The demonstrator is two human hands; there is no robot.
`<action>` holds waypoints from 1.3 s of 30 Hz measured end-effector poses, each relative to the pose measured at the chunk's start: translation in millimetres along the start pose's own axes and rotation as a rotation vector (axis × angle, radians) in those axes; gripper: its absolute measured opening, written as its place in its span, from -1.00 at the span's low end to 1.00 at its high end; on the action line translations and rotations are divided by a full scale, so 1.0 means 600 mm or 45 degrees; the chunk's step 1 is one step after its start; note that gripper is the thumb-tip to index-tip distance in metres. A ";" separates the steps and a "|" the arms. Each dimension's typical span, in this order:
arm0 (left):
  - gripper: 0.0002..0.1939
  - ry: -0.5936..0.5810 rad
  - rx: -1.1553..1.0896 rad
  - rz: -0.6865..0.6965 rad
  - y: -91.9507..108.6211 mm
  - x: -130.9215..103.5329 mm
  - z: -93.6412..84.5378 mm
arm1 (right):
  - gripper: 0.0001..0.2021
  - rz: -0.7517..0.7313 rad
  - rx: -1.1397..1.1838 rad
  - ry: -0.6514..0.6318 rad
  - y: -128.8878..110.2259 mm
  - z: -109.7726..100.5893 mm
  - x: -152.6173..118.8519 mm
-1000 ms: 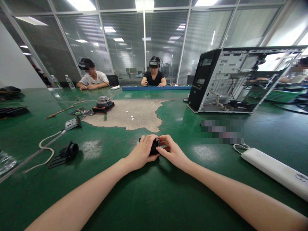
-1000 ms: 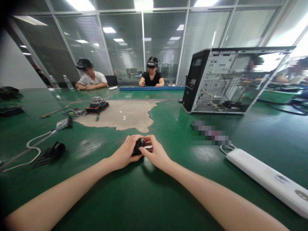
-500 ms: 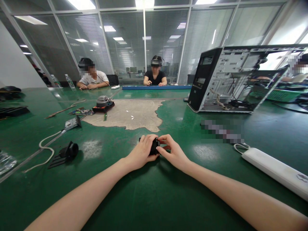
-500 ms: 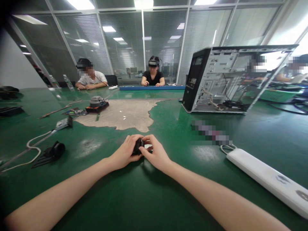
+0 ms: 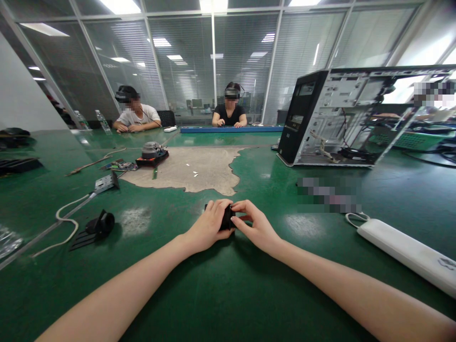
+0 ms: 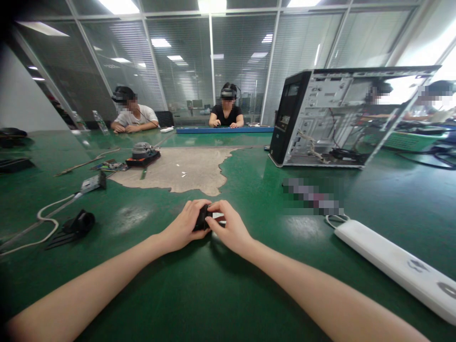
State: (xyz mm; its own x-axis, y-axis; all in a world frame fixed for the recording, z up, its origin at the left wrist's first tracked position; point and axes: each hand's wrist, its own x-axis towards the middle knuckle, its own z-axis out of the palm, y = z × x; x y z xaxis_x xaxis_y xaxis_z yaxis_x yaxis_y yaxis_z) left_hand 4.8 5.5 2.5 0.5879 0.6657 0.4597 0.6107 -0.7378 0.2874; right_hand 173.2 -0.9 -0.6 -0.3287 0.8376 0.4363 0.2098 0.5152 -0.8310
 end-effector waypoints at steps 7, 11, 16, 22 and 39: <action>-0.46 0.007 -0.003 -0.010 -0.002 -0.001 0.002 | -0.77 0.165 0.049 -0.066 0.000 0.002 0.003; -0.44 0.001 -0.014 0.000 0.000 -0.001 -0.001 | -0.80 0.062 0.012 -0.052 -0.001 0.001 0.001; -0.46 0.004 -0.002 -0.001 0.001 -0.001 -0.002 | -0.87 -0.039 -0.044 0.017 -0.001 0.000 0.001; -0.45 0.008 -0.010 -0.010 0.000 -0.001 -0.001 | -0.78 0.175 0.039 -0.057 0.001 0.002 0.004; -0.43 0.011 -0.023 -0.012 -0.002 -0.001 0.001 | -0.81 0.206 0.077 -0.112 0.001 0.000 0.004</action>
State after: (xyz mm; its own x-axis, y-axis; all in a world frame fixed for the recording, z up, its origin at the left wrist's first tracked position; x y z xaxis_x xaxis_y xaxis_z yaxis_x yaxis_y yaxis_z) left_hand 4.2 6.2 1.6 0.5778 0.6716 0.4638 0.6062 -0.7336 0.3071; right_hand 172.6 1.5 -0.2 -0.3747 0.8883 0.2655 0.2115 0.3607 -0.9084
